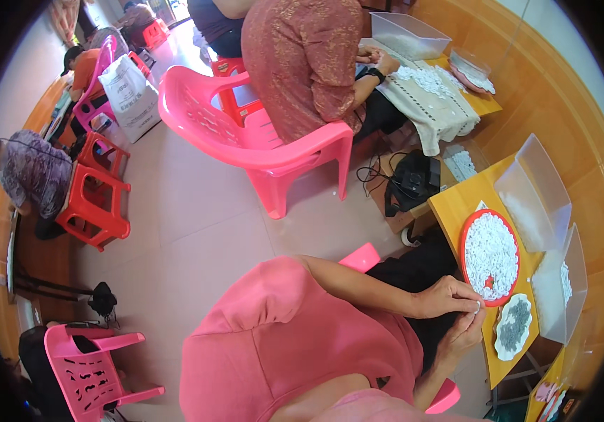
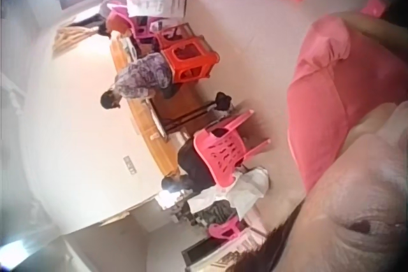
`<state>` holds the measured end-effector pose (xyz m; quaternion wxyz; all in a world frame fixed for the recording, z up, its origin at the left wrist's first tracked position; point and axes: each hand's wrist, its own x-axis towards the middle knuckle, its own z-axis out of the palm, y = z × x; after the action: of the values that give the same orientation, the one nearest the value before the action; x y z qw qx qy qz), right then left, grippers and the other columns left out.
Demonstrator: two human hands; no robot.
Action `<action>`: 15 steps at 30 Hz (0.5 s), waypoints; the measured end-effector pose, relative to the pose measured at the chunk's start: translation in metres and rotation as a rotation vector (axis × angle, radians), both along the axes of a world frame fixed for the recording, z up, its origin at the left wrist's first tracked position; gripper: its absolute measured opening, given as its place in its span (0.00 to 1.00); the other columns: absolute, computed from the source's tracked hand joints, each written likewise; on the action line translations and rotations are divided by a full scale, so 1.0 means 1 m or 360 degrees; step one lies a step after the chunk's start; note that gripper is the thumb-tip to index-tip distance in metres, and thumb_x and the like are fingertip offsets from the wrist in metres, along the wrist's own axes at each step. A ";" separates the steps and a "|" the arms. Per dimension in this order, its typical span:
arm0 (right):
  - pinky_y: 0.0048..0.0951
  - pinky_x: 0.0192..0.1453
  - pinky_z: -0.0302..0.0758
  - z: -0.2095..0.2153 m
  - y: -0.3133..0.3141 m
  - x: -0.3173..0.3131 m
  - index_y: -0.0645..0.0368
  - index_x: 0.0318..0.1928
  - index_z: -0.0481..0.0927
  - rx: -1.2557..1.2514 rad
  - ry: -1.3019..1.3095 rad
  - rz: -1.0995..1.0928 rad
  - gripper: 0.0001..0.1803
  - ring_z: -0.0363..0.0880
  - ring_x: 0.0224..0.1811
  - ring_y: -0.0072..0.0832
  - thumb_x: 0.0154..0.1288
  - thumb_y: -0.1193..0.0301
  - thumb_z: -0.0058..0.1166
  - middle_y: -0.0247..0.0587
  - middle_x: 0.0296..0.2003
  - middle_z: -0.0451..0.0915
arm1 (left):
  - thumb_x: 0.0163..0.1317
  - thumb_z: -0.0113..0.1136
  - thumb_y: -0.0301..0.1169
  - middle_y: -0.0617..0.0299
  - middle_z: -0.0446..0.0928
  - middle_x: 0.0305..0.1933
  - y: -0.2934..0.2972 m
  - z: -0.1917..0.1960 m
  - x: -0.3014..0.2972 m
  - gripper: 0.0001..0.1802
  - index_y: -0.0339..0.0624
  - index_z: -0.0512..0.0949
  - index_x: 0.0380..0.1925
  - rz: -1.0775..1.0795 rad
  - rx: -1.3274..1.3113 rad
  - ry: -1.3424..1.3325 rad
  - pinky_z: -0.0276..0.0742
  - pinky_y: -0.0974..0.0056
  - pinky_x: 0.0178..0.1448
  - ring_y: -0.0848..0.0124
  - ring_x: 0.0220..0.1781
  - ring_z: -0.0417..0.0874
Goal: Assembling small plastic hardware components by manually joining white and grey pieces.
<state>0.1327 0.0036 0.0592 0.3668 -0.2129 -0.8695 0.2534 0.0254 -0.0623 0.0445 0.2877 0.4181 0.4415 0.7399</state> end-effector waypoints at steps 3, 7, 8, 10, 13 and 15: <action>0.41 0.29 0.70 -0.002 0.000 0.005 0.68 0.40 0.71 -0.0031 -0.0008 -0.0027 0.20 0.78 0.28 0.48 0.68 0.61 0.37 0.59 0.28 0.76 | 0.58 0.58 0.30 0.58 0.81 0.37 -0.002 0.001 0.006 0.13 0.32 0.79 0.39 -0.0013 -0.0045 -0.0077 0.75 0.70 0.46 0.76 0.40 0.80; 0.40 0.35 0.73 -0.002 -0.009 0.005 0.65 0.46 0.74 -0.0179 -0.0117 -0.0338 0.17 0.79 0.34 0.49 0.66 0.65 0.41 0.58 0.34 0.78 | 0.61 0.55 0.31 0.61 0.80 0.37 0.003 -0.009 0.011 0.13 0.32 0.78 0.41 -0.0154 -0.0054 -0.0239 0.74 0.71 0.47 0.79 0.42 0.78; 0.40 0.38 0.73 -0.007 -0.002 0.006 0.62 0.47 0.74 -0.0170 -0.0088 -0.0227 0.16 0.79 0.36 0.48 0.65 0.66 0.42 0.57 0.35 0.79 | 0.63 0.53 0.31 0.64 0.79 0.36 0.004 -0.011 0.010 0.13 0.33 0.78 0.41 -0.0134 -0.0012 -0.0256 0.73 0.72 0.47 0.80 0.41 0.76; 0.36 0.38 0.73 0.000 -0.009 -0.002 0.64 0.50 0.73 -0.0254 -0.0122 -0.0214 0.19 0.79 0.35 0.40 0.65 0.64 0.44 0.55 0.34 0.79 | 0.62 0.54 0.29 0.67 0.78 0.34 0.000 -0.013 0.007 0.11 0.34 0.79 0.40 -0.0105 -0.0003 -0.0300 0.73 0.72 0.42 0.82 0.38 0.75; 0.34 0.29 0.75 -0.003 -0.007 -0.008 0.57 0.45 0.75 -0.0175 -0.0008 -0.0144 0.16 0.80 0.25 0.40 0.55 0.67 0.52 0.49 0.26 0.78 | 0.62 0.53 0.27 0.67 0.77 0.35 -0.013 0.006 0.001 0.10 0.32 0.78 0.40 -0.0019 -0.0226 -0.0200 0.72 0.74 0.41 0.82 0.38 0.73; 0.36 0.23 0.73 -0.002 -0.006 -0.011 0.56 0.41 0.75 -0.0026 -0.0033 -0.0138 0.14 0.77 0.19 0.40 0.52 0.70 0.54 0.45 0.21 0.76 | 0.64 0.51 0.25 0.66 0.77 0.36 -0.013 0.005 0.002 0.11 0.32 0.77 0.42 -0.0043 -0.0244 -0.0356 0.71 0.75 0.40 0.83 0.36 0.73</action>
<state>0.1220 -0.0020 0.0569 0.3666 -0.2560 -0.8611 0.2420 0.0272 -0.0749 0.0497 0.3763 0.3157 0.4563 0.7420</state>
